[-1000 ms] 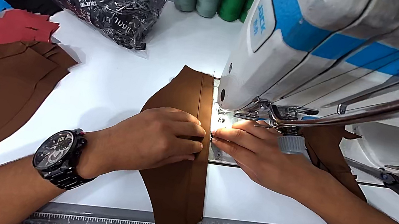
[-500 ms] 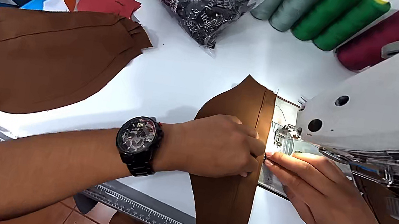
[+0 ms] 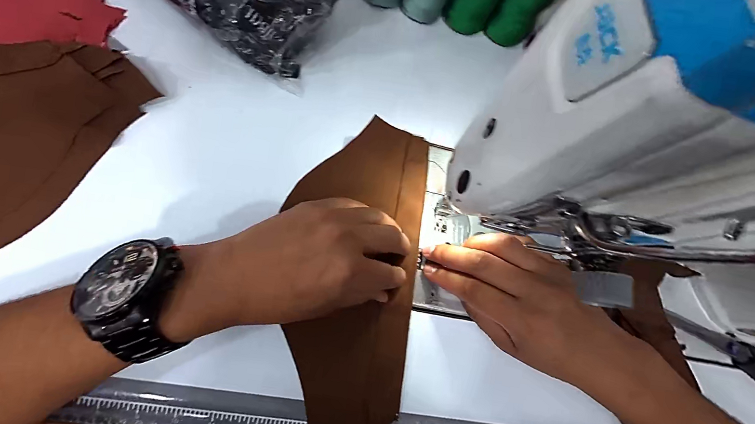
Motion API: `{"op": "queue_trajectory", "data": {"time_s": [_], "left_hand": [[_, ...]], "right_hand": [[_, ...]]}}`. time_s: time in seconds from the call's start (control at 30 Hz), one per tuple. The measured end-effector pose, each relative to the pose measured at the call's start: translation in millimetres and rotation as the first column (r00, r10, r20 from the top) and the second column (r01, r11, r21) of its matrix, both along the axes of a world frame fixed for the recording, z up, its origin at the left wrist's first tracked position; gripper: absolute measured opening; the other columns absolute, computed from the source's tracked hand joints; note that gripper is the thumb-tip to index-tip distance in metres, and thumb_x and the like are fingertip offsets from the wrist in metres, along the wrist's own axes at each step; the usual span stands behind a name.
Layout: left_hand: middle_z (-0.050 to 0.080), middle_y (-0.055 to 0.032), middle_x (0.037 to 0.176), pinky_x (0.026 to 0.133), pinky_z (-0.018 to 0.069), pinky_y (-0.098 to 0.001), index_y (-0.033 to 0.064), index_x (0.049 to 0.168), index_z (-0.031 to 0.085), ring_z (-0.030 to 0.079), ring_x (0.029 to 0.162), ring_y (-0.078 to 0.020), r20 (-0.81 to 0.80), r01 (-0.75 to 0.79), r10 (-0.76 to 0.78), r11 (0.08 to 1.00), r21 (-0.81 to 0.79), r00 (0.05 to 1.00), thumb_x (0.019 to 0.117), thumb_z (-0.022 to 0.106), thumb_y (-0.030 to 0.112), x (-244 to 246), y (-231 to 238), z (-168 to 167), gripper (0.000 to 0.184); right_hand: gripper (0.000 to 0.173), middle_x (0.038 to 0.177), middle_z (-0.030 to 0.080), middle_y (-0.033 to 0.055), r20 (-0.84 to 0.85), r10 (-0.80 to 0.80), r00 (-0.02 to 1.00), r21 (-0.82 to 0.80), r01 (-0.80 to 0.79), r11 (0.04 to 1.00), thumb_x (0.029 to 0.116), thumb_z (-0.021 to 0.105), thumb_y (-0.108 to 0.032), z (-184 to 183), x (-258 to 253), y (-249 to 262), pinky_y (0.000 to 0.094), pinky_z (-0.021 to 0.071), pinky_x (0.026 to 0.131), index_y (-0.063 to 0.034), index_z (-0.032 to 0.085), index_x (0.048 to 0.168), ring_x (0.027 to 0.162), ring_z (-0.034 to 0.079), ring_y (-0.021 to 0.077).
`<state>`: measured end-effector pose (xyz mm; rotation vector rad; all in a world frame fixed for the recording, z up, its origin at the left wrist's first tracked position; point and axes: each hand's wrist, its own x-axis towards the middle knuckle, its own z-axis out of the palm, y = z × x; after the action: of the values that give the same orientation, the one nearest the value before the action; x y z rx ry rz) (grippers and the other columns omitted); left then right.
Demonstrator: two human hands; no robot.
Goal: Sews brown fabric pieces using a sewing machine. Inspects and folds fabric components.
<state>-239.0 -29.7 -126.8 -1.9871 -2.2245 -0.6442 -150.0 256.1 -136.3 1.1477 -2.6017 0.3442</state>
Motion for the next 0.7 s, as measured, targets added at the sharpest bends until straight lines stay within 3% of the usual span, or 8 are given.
{"op": "queue_trajectory", "data": {"time_s": [0.7], "left_hand": [[0.071, -0.0046, 0.121, 0.108, 0.0503, -0.0356, 0.0143, 0.107, 0.079, 0.063, 0.124, -0.0207, -0.006, -0.027, 0.027, 0.999, -0.023, 1.0, 0.1021, 0.057, 0.029, 0.8, -0.2, 1.3, 0.027]], "right_hand": [[0.033, 0.133, 0.068, 0.0, -0.012, 0.001, 1.0, 0.029, -0.001, 1.0, 0.1026, 0.052, -0.013, -4.3, -0.3, 4.3, 0.0397, 0.0483, 0.103, -0.017, 0.071, 0.13, 0.122, 0.061, 0.0215]]}}
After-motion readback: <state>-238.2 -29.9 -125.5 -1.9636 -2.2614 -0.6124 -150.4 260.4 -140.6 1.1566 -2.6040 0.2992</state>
